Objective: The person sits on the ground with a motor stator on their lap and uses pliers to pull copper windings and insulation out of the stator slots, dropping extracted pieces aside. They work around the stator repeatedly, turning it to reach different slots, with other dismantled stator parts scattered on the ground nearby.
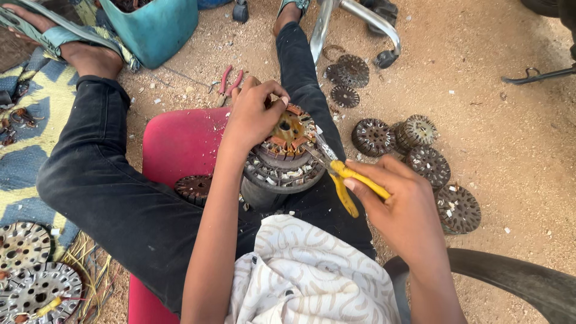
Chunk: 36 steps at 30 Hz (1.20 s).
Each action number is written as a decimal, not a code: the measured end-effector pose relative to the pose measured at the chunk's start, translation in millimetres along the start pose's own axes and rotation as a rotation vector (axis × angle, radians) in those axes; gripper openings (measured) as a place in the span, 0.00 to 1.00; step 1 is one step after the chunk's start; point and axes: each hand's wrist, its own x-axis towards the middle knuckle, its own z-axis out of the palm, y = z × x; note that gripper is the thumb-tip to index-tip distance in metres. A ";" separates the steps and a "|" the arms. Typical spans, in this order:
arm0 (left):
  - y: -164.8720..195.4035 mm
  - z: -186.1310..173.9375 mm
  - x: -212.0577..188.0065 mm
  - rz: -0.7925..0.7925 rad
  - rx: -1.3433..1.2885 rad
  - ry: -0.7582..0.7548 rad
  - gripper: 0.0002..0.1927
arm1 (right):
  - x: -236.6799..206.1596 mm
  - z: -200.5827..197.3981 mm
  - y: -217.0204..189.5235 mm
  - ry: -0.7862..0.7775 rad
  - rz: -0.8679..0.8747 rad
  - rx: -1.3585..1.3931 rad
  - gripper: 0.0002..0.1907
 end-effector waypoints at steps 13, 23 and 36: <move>-3.2 -3.0 -2.0 0.027 -0.050 0.071 0.06 | -6.8 56.0 6.2 0.327 -0.270 0.055 0.06; 0.4 -5.2 -6.2 0.038 -0.104 0.089 0.06 | 12.8 61.3 14.5 0.252 -0.256 0.053 0.08; -8.5 1.9 -9.8 0.059 -0.046 0.144 0.07 | -0.2 79.5 42.5 -0.011 0.011 0.315 0.16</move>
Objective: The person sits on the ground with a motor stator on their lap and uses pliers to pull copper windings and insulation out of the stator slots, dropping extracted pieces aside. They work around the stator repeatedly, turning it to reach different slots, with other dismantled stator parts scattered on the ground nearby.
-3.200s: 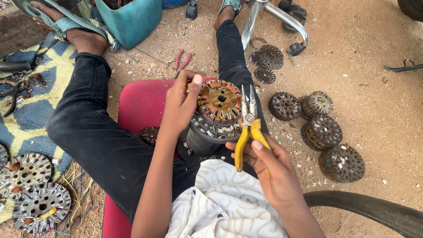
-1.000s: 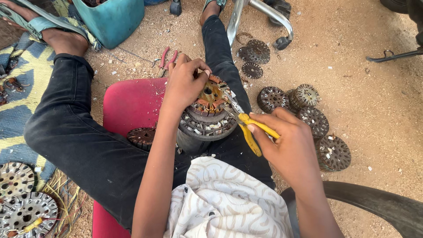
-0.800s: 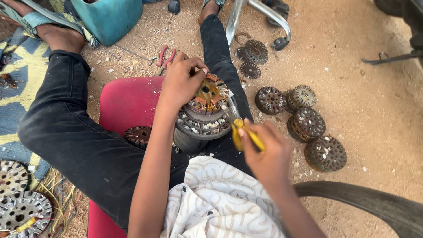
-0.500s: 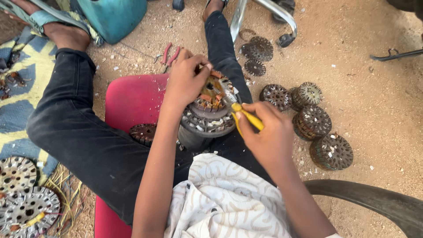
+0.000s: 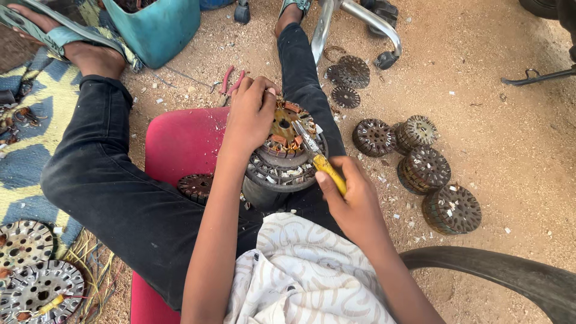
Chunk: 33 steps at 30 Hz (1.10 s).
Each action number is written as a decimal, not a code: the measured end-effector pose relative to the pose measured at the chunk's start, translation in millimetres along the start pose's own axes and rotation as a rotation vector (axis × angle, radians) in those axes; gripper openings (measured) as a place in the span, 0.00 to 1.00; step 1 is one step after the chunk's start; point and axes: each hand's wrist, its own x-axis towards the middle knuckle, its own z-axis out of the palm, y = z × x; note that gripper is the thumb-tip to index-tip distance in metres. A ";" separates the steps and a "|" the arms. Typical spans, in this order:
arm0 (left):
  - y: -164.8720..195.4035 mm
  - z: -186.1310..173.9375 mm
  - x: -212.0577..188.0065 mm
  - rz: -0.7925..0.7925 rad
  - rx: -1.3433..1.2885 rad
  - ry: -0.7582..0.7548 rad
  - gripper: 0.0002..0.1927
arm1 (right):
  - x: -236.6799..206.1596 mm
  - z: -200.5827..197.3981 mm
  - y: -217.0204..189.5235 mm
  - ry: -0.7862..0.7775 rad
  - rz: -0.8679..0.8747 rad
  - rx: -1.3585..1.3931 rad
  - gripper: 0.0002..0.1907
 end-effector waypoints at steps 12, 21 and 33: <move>40.2 -20.7 -3.2 0.196 0.052 0.170 0.05 | -2.1 2.4 15.6 0.004 0.009 0.205 0.18; 58.3 -28.9 -2.8 0.287 0.016 0.111 0.03 | -6.1 1.8 -12.7 0.185 -0.278 -0.140 0.14; 53.7 -24.9 -4.4 0.334 0.157 0.060 0.04 | -9.4 -9.5 -6.3 0.068 -0.111 -0.050 0.16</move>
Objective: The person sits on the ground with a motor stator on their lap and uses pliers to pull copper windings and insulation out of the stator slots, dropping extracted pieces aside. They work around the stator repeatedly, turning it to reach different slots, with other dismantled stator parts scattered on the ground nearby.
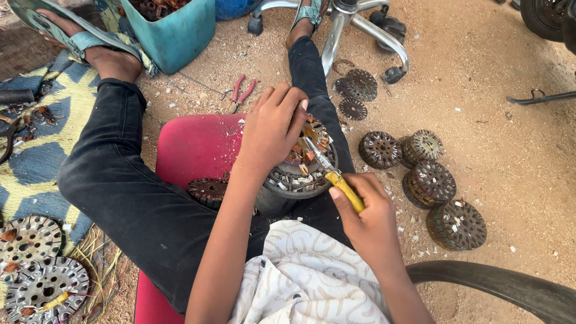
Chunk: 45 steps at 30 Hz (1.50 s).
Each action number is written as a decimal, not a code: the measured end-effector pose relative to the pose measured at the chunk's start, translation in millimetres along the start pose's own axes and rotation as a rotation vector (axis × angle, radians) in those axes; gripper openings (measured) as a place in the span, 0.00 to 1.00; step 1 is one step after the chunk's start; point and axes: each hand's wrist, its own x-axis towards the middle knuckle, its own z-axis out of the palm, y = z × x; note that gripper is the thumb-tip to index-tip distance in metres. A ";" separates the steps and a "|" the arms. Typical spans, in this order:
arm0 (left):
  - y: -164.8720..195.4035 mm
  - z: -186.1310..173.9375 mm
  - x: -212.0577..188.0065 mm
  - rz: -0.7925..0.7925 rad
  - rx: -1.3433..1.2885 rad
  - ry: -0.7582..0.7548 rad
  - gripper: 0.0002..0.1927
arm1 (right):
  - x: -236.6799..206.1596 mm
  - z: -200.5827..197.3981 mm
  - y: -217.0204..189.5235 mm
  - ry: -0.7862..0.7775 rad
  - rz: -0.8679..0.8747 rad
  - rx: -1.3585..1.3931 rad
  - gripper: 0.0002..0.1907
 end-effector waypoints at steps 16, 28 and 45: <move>-9.7 11.2 -3.4 0.001 0.113 -0.135 0.06 | -1.5 -4.1 -26.2 0.141 -0.144 -0.232 0.18; -14.8 18.5 -6.8 -0.049 0.130 -0.147 0.06 | 6.5 -4.4 10.0 -0.283 0.592 0.958 0.22; -4.7 8.9 -4.5 -0.004 0.002 -0.076 0.07 | 6.3 -18.0 14.1 -0.825 0.172 2.386 0.32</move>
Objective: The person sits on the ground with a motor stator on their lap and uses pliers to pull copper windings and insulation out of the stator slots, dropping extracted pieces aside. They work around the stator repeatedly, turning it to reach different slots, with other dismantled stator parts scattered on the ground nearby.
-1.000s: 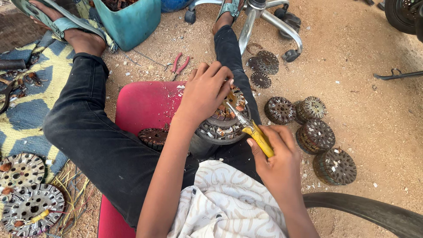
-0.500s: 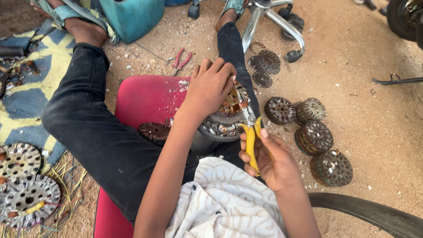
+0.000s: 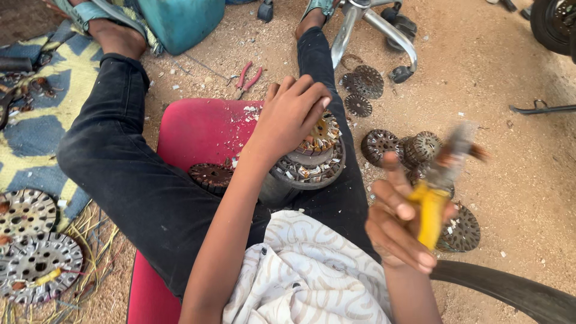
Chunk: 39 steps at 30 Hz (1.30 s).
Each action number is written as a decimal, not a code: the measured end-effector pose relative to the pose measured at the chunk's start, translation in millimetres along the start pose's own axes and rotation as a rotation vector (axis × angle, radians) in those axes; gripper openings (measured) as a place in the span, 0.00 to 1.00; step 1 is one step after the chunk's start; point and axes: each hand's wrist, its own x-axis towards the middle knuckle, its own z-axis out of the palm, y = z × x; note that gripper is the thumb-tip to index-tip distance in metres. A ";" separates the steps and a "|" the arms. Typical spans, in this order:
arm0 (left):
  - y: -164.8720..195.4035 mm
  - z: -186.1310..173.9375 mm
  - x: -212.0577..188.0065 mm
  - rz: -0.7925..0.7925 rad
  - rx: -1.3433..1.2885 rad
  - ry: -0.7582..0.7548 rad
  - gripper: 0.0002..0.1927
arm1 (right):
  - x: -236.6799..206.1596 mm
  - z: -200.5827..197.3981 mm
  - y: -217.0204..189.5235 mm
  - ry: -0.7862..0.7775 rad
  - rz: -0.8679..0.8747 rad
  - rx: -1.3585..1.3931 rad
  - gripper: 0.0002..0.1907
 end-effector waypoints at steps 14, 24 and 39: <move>75.5 5.9 -7.4 -0.526 -1.227 0.334 0.10 | 3.4 -9.0 34.1 0.790 -0.089 -1.365 0.12; 70.6 2.5 -3.7 -0.750 -1.192 0.184 0.11 | 3.0 -10.7 34.5 0.809 -0.031 -1.450 0.13; 10.7 -27.2 -12.2 -0.449 0.059 0.279 0.13 | 6.8 8.7 20.9 0.827 0.030 -1.325 0.11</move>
